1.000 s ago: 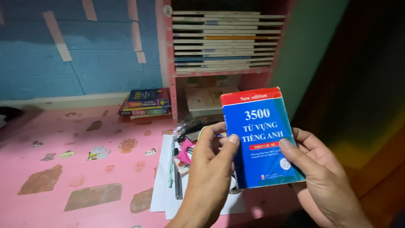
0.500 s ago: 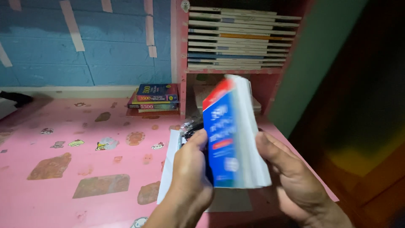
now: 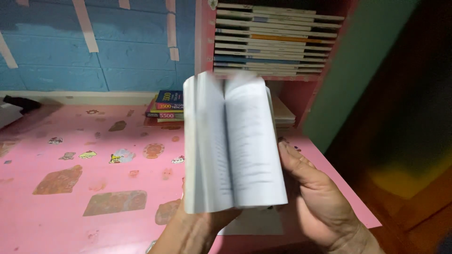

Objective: Organizing books, notebooks, and various stationery items on a pink desk and shelving unit.

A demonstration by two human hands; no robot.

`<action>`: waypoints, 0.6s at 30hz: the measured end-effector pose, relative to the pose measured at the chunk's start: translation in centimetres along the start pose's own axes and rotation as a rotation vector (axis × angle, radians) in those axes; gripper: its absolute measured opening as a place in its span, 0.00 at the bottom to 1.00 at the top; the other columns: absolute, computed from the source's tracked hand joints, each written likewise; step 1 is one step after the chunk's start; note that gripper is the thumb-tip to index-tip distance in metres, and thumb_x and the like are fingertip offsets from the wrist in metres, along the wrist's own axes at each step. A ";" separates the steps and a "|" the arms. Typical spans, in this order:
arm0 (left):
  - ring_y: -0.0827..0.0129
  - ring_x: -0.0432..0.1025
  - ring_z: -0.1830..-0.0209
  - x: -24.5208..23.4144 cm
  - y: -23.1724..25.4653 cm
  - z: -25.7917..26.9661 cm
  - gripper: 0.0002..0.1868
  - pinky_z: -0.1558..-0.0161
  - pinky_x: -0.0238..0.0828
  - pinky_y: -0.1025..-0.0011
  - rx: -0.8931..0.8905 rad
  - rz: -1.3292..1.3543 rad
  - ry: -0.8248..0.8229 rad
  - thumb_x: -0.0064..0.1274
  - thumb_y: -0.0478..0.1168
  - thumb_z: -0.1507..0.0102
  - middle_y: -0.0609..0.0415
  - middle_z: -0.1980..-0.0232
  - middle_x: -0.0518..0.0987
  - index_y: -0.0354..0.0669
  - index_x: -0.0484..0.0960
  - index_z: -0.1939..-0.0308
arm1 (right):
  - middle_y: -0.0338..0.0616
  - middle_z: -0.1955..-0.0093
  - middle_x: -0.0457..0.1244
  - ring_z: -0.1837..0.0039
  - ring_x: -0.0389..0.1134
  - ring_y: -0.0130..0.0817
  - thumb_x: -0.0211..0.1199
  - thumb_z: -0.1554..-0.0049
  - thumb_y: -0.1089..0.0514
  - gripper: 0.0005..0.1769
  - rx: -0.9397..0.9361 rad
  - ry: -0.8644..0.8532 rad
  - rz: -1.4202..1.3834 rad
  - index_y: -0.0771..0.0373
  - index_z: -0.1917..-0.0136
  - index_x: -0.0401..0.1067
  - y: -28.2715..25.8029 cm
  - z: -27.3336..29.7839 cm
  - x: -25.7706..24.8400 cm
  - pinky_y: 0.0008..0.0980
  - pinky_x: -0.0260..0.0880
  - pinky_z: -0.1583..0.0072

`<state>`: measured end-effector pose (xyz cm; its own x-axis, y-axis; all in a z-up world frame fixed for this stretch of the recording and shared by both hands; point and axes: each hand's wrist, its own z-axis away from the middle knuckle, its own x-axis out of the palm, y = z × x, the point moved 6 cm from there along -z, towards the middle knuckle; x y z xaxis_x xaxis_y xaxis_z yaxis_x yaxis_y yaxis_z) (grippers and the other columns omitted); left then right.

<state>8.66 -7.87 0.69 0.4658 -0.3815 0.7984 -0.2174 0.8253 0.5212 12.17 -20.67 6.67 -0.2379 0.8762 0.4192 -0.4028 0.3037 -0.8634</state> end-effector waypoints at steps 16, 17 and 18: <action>0.59 0.72 0.58 -0.4 0.7 -0.4 0.24 0.57 0.68 0.59 -0.008 -0.001 -0.099 0.42 0.50 0.31 0.42 0.49 0.81 0.38 0.80 0.40 | 0.56 0.41 0.68 0.47 0.68 0.37 0.50 0.35 0.52 0.24 0.081 -0.365 -0.061 0.70 0.34 0.69 2.8 -3.2 -1.1 0.36 0.70 0.46; 0.59 0.72 0.58 -0.4 0.6 -0.5 0.25 0.56 0.69 0.58 -0.012 -0.003 -0.108 0.42 0.51 0.31 0.42 0.48 0.81 0.39 0.80 0.39 | 0.56 0.42 0.71 0.52 0.72 0.36 0.54 0.38 0.50 0.26 0.064 -0.453 -0.065 0.69 0.33 0.71 3.0 -3.6 -1.3 0.32 0.77 0.53; 0.59 0.72 0.58 0.0 0.8 0.1 0.25 0.56 0.69 0.58 -0.013 -0.003 -0.107 0.42 0.51 0.31 0.42 0.48 0.81 0.39 0.80 0.39 | 0.56 0.42 0.71 0.52 0.72 0.36 0.54 0.38 0.50 0.26 0.065 -0.452 -0.066 0.69 0.33 0.71 2.3 -2.2 0.2 0.32 0.77 0.53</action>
<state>8.47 -7.27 1.15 0.3723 -0.4257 0.8248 -0.2042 0.8293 0.5202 13.17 -18.95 4.15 -0.5653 0.6005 0.5655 -0.4812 0.3167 -0.8174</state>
